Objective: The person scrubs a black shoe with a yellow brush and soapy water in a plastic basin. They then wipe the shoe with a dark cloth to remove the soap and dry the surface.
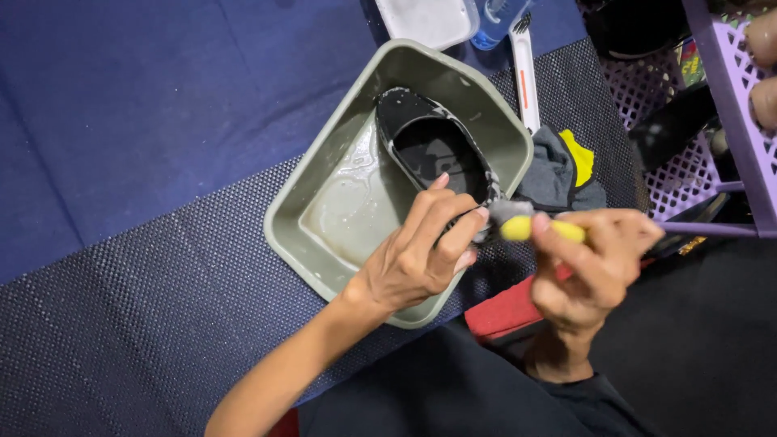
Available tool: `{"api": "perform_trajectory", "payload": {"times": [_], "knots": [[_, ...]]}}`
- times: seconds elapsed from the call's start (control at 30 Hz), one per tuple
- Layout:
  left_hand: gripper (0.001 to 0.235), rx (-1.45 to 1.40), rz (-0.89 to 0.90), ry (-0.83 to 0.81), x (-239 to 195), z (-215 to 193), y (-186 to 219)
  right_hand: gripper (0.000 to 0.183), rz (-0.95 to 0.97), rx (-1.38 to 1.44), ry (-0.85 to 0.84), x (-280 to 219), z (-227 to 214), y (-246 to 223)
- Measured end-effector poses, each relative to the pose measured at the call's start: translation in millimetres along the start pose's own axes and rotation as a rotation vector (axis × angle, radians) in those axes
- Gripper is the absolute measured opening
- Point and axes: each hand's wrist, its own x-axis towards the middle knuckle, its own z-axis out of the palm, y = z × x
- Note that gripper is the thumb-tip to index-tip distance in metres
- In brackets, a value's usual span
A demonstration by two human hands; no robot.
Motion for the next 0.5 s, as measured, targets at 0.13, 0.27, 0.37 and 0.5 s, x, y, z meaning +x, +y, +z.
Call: {"api": "perform_trajectory", "payload": {"times": [0.13, 0.27, 0.37, 0.5], "knots": [[0.021, 0.026, -0.016, 0.022, 1, -5, 3, 0.037, 0.0, 0.059, -0.128, 0, 0, -1], [0.041, 0.077, 0.001, 0.216, -5, 8, 3, 0.031, -0.072, 0.243, -0.067, -6, 18, 3], [0.041, 0.128, -0.013, 0.179, -11, -8, 4, 0.033, -0.051, 0.332, -0.072, -9, 23, 10], [0.04, 0.165, -0.013, 0.186, -17, -21, 5, 0.03, -0.055, 0.444, -0.089, 8, 30, -8]]}}
